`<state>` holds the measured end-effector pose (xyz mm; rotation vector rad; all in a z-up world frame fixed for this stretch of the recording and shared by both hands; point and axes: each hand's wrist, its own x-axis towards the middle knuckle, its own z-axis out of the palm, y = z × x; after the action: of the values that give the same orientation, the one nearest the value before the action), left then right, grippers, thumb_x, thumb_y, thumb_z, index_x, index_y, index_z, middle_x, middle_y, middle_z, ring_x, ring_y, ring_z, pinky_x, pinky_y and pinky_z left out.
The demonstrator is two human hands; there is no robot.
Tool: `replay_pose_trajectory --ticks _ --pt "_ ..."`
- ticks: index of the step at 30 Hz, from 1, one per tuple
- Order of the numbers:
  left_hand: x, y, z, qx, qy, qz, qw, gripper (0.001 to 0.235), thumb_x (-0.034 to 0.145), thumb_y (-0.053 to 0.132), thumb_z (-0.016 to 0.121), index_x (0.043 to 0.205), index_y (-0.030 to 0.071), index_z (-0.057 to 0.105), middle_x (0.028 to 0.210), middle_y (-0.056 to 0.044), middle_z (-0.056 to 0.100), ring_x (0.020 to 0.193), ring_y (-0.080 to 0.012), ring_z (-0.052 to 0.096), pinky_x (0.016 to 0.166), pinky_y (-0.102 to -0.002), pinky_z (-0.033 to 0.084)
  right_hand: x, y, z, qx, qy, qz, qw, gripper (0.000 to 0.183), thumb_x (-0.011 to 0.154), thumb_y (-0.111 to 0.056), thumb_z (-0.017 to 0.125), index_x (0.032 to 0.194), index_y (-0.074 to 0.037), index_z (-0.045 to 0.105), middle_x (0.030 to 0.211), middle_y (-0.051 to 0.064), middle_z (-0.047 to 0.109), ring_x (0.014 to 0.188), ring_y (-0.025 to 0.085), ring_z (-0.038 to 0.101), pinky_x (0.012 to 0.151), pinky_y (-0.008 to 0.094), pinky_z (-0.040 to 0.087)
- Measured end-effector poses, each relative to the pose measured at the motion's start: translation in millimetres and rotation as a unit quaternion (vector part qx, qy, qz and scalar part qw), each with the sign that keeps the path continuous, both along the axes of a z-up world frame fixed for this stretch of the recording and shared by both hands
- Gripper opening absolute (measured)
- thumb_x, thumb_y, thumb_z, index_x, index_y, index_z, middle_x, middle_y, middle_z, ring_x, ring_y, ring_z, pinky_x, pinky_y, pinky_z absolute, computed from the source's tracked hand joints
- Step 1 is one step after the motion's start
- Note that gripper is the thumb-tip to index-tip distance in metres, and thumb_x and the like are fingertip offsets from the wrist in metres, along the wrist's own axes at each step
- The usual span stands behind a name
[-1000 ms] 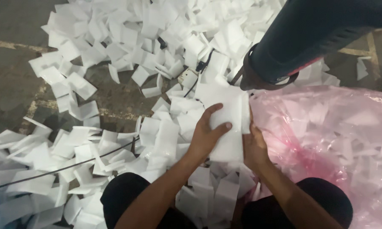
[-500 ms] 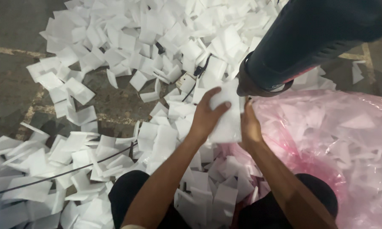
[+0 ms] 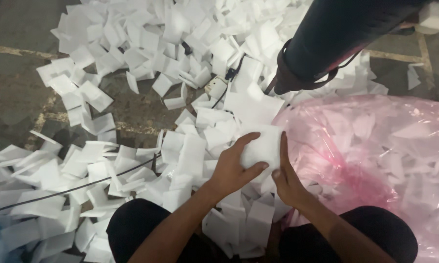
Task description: The person sits on the floor and repeatedly picks up small white foam pieces, folds them in half, and places them into a pink plastic bag. The person handles the foam pieces one at a time using both hands.
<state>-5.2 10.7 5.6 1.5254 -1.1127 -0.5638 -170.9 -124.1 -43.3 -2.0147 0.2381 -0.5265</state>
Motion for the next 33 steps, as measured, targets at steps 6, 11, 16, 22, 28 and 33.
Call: replay_pose_trajectory --ticks 6,11,16,22,28,33 --pt "-1.0 4.2 -18.3 -0.121 0.093 -0.022 0.988 0.074 0.089 0.016 0.083 0.152 0.005 0.047 0.127 -0.022 0.068 0.109 -0.0262 0.069 0.094 -0.037 0.058 -12.1 -5.1 0.2 -0.070 0.068 -0.043 0.994 0.108 0.085 -0.028 0.077 0.160 0.004 0.006 0.133 0.021 0.059 0.122 0.029 0.061 0.102 0.037 0.048" --pt "-7.2 2.2 -17.9 -0.106 0.103 -0.016 0.989 0.095 0.081 0.016 0.086 0.157 0.003 0.029 0.128 -0.017 0.067 0.117 -0.0240 0.067 0.099 -0.036 0.054 -12.5 -5.4 -1.8 0.016 -0.007 -0.064 0.998 0.081 0.101 -0.027 0.062 0.165 0.002 0.020 0.138 0.023 0.064 0.128 0.031 0.063 0.109 0.038 0.046" --pt "-7.3 -11.5 -13.2 -0.089 0.190 0.029 0.977 0.083 0.084 0.008 0.079 0.155 0.003 0.036 0.124 -0.018 0.069 0.114 -0.0214 0.070 0.097 -0.035 0.058 -7.2 -6.3 -5.4 0.041 0.025 -0.080 0.996 0.081 0.099 -0.028 0.059 0.163 -0.001 0.018 0.135 0.021 0.065 0.123 0.027 0.065 0.105 0.035 0.048" --pt "-1.3 -26.9 -20.5 -0.138 0.295 0.026 0.945 0.071 0.091 0.002 0.073 0.154 0.002 0.039 0.121 -0.014 0.065 0.110 -0.0184 0.064 0.095 -0.032 0.056 -2.0 -6.6 -10.5 0.116 0.016 -0.076 0.990 0.069 0.106 -0.026 0.051 0.166 -0.001 0.026 0.150 0.014 0.054 0.129 0.024 0.054 0.108 0.035 0.043" --pt "3.2 -43.5 -24.9 -0.125 0.213 0.093 0.965 0.063 0.094 0.008 0.073 0.149 0.001 0.044 0.118 -0.013 0.064 0.103 -0.0161 0.063 0.090 -0.031 0.055 14.4 -6.2 -1.2 0.454 -0.013 -0.080 0.887 0.068 0.106 -0.043 0.041 0.164 -0.008 0.034 0.116 0.008 0.061 0.086 0.018 0.053 0.072 0.034 0.045" --pt "13.4 -68.5 -20.9 -0.157 0.268 0.104 0.945 0.060 0.094 0.014 0.072 0.146 0.000 0.046 0.118 -0.011 0.066 0.101 -0.0153 0.065 0.089 -0.029 0.055 35.5 -15.3 17.4 0.554 -0.029 -0.130 0.822 0.064 0.101 -0.046 0.042 0.156 -0.013 0.039 0.122 0.004 0.060 0.093 0.019 0.056 0.081 0.037 0.046"
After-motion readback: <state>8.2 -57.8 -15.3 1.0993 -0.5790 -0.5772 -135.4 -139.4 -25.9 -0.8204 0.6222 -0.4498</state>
